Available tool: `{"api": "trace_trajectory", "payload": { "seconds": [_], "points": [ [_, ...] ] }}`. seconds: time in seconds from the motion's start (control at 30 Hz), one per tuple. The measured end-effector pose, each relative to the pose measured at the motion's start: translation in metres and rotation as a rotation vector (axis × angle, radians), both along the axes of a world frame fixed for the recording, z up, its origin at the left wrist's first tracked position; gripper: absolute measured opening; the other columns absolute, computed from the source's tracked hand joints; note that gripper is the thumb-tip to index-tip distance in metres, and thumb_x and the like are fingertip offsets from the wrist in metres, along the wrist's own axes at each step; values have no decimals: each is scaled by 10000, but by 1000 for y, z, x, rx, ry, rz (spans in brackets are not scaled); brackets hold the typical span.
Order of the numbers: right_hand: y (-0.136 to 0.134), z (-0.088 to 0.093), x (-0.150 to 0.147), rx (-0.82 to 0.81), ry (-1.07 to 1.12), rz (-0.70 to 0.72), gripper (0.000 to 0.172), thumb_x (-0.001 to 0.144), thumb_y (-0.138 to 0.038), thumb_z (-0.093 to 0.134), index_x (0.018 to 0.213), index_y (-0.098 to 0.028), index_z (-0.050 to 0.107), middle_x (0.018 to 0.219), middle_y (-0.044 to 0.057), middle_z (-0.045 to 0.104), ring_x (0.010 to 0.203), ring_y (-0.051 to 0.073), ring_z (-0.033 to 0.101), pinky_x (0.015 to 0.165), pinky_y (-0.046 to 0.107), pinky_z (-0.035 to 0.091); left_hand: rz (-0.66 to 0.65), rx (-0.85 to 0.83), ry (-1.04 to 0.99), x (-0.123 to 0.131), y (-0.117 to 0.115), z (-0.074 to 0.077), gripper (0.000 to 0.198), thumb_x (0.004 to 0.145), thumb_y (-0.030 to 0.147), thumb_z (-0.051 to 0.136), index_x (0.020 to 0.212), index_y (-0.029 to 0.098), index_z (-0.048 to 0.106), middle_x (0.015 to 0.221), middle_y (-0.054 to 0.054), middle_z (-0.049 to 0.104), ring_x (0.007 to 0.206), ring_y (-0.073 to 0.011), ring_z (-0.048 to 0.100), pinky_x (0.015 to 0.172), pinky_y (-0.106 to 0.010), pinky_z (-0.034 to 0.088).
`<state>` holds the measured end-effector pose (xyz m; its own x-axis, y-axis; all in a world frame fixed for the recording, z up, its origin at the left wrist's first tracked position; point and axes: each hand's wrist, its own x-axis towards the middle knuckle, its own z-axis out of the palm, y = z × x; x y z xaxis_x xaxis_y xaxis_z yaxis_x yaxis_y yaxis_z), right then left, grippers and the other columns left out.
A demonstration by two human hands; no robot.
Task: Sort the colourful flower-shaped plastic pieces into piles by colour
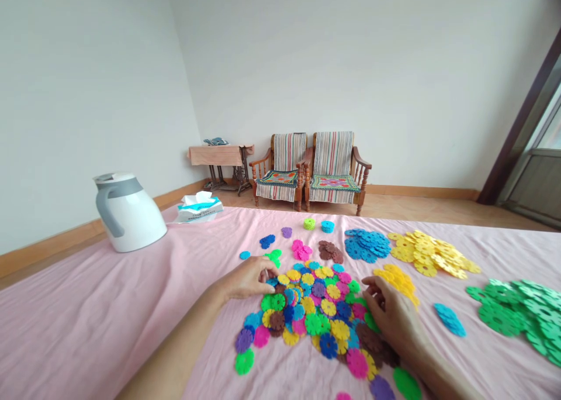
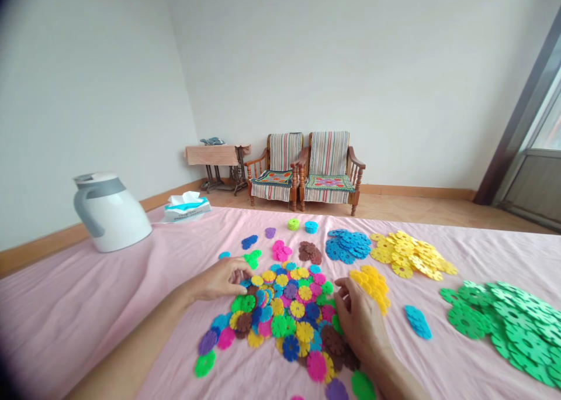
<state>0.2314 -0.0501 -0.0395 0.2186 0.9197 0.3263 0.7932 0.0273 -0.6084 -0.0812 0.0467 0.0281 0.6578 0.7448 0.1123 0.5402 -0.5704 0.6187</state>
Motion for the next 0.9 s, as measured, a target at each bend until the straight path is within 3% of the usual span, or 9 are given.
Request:
{"api": "trace_trajectory", "payload": {
  "seconds": [0.23, 0.57, 0.73, 0.9],
  "points": [
    [1, -3, 1, 36, 7, -3, 271, 799, -339, 406, 943, -191, 580, 691, 3, 616, 568, 152, 561, 564, 278, 435, 10, 46, 12, -2, 4, -1, 192, 751, 262, 592, 845, 186, 741, 736, -20, 644, 641, -133, 544, 564, -187, 379],
    [1, -5, 3, 42, -17, 20, 265, 816, -350, 388, 947, -200, 563, 681, -8, 606, 570, 153, 577, 573, 274, 439, 172, -8, -120, -16, 25, -12, 160, 705, 271, 598, 669, 130, 665, 647, -1, 596, 622, -125, 515, 583, -201, 377],
    [0, -3, 1, 41, -7, 15, 258, 810, -348, 394, 930, -196, 565, 673, -10, 604, 566, 151, 576, 569, 272, 435, 305, -75, -200, -31, 38, -21, 286, 716, 395, 571, 610, 130, 587, 517, 22, 511, 500, -110, 472, 489, -203, 352],
    [0, -3, 1, 46, -4, 26, 254, 810, -336, 390, 930, -195, 564, 687, -7, 608, 578, 152, 581, 585, 276, 445, 273, -214, -178, -39, 34, -19, 288, 625, 409, 663, 615, 121, 647, 482, 14, 559, 453, -105, 493, 457, -196, 370]
  ]
}}
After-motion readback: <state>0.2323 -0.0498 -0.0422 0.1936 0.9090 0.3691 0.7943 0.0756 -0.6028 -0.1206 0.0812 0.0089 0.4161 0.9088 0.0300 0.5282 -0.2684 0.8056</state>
